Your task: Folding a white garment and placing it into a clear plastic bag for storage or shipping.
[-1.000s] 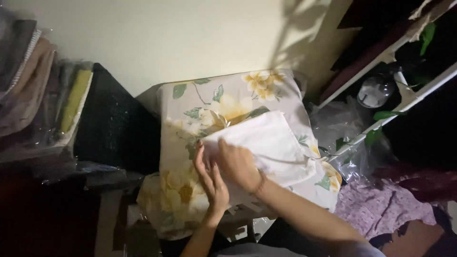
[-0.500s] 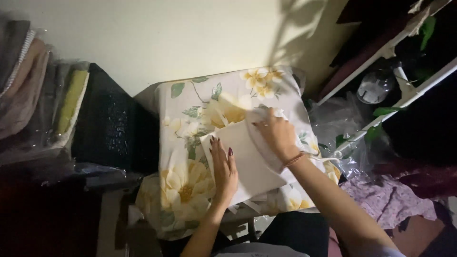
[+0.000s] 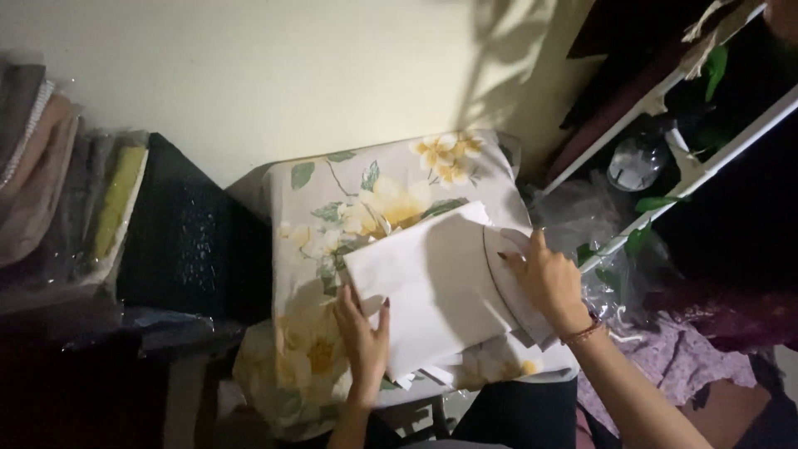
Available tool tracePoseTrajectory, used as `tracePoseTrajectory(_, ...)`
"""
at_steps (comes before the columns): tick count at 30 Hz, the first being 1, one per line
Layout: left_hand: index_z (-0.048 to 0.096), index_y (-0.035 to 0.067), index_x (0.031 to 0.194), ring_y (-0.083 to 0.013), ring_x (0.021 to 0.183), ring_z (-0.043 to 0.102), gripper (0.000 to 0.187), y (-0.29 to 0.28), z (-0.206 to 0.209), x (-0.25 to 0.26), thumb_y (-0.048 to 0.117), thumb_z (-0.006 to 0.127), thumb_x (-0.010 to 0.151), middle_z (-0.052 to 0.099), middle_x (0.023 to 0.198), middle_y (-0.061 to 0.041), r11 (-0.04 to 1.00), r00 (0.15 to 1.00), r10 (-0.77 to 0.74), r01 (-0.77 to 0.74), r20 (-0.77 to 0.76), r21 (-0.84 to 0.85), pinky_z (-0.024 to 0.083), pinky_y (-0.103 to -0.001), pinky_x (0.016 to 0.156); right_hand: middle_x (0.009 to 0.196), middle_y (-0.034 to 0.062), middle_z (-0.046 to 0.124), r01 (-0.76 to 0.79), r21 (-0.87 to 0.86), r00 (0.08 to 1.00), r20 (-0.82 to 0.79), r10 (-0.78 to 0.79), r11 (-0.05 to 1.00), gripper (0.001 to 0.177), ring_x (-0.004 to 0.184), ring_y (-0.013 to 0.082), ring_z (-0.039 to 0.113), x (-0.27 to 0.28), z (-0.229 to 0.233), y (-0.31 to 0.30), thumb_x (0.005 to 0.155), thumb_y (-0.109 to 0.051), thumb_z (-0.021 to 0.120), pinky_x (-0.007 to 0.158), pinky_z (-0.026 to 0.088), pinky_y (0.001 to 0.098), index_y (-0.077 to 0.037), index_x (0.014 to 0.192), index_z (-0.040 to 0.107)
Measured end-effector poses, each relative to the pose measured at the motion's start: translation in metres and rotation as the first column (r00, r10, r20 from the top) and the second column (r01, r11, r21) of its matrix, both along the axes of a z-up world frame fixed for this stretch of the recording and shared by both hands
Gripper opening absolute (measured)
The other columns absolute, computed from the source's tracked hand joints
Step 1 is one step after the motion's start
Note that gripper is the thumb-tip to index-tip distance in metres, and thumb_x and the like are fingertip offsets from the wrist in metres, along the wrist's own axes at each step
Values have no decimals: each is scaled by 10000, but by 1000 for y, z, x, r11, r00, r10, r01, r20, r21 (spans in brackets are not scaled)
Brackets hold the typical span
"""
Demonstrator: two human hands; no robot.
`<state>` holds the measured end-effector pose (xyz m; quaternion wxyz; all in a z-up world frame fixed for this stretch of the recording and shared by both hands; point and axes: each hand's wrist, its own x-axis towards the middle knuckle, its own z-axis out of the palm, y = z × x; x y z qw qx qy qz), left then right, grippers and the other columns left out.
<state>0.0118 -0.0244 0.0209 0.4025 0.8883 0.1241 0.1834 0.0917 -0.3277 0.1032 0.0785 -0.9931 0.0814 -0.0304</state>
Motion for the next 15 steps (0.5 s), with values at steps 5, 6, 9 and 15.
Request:
tracePoseTrajectory(5,543,75,1396,-225,1075,746,661,14,37,15,372,751,843,739,1272,-109,852,942,-66,-118,-328,-510,602,-346,863,1002,289,700,70,205,993,-106,-49,976,556,922,563,645,47,5,24,926,-530,604,759,496,627,-76,1215,464)
tracePoseTrajectory(6,543,75,1396,-225,1075,746,661,16,34,18,372,751,843,739,1272,-109,852,943,-64,-119,-328,-510,602,-346,863,1002,289,700,69,206,993,-106,-47,976,556,922,563,645,60,4,31,926,-530,604,759,496,627,-76,1215,464)
tracePoseTrajectory(9,638,77,1212,-198,933,743,625,23,22,27,531,742,795,790,1076,-71,895,912,-8,-176,-410,-410,526,-327,703,1001,238,713,7,170,996,-88,8,985,505,873,511,690,85,3,46,951,-483,582,693,544,611,-34,1169,506)
tracePoseTrajectory(15,714,50,959,-187,773,716,534,23,30,27,555,744,787,786,861,-66,873,907,-6,-202,-422,-445,467,-321,622,880,245,708,-14,167,989,-143,38,986,662,827,498,680,8,-9,35,944,-617,543,710,518,588,-70,1305,449)
